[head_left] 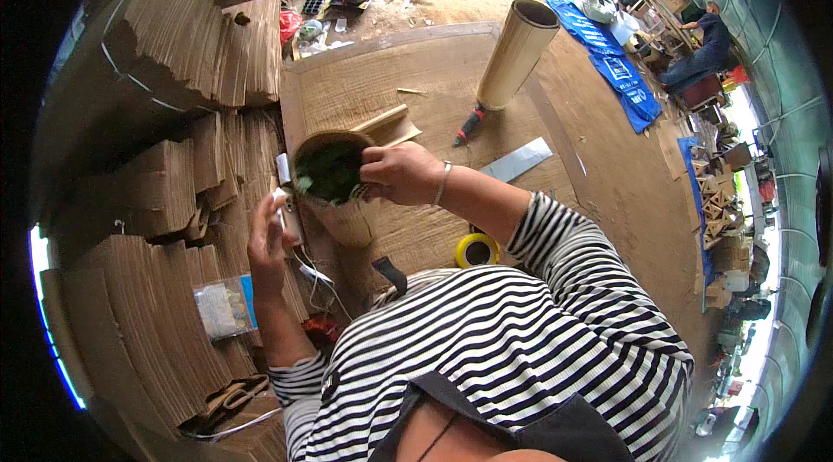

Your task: The person rolls a flat corrugated cardboard sheet into a cylindrical tube and secures the seam with yellow tape. They then insert a dark circular base into the bottom of the tube and continue to adjust and tape the assembly. The person works at a wooden table in a workshop with other workers visible in the background.

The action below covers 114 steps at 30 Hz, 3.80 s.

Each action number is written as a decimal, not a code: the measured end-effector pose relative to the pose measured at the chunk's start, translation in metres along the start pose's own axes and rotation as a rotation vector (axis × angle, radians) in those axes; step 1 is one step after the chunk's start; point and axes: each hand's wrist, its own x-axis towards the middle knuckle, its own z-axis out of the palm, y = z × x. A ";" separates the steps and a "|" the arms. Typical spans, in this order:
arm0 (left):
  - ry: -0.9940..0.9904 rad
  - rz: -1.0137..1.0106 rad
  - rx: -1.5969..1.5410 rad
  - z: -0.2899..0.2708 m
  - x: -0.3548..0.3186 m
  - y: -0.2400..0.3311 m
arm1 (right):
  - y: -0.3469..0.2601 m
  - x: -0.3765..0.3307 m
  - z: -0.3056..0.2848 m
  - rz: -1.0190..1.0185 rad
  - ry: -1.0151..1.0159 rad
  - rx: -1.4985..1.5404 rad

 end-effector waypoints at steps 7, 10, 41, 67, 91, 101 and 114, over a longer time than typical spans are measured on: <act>0.168 -0.374 0.192 -0.021 -0.083 -0.053 | 0.027 -0.054 -0.126 0.312 0.302 0.097; 0.182 -0.477 0.170 0.002 -0.097 -0.067 | 0.045 -0.076 -0.175 0.393 0.324 0.036; -0.600 -0.380 0.813 0.240 0.025 -0.036 | 0.266 -0.241 -0.209 0.511 0.494 -0.218; -0.471 0.808 0.897 0.532 0.330 0.140 | 0.193 -0.328 -0.161 0.812 0.672 0.051; -0.698 0.523 1.367 0.588 0.343 0.167 | 0.129 -0.427 -0.035 1.014 0.146 0.180; -0.999 0.938 1.569 0.579 0.376 0.166 | 0.147 -0.426 -0.005 1.065 -0.121 0.204; -1.063 0.468 1.280 0.520 0.339 0.175 | 0.195 -0.386 0.038 1.056 -0.348 0.422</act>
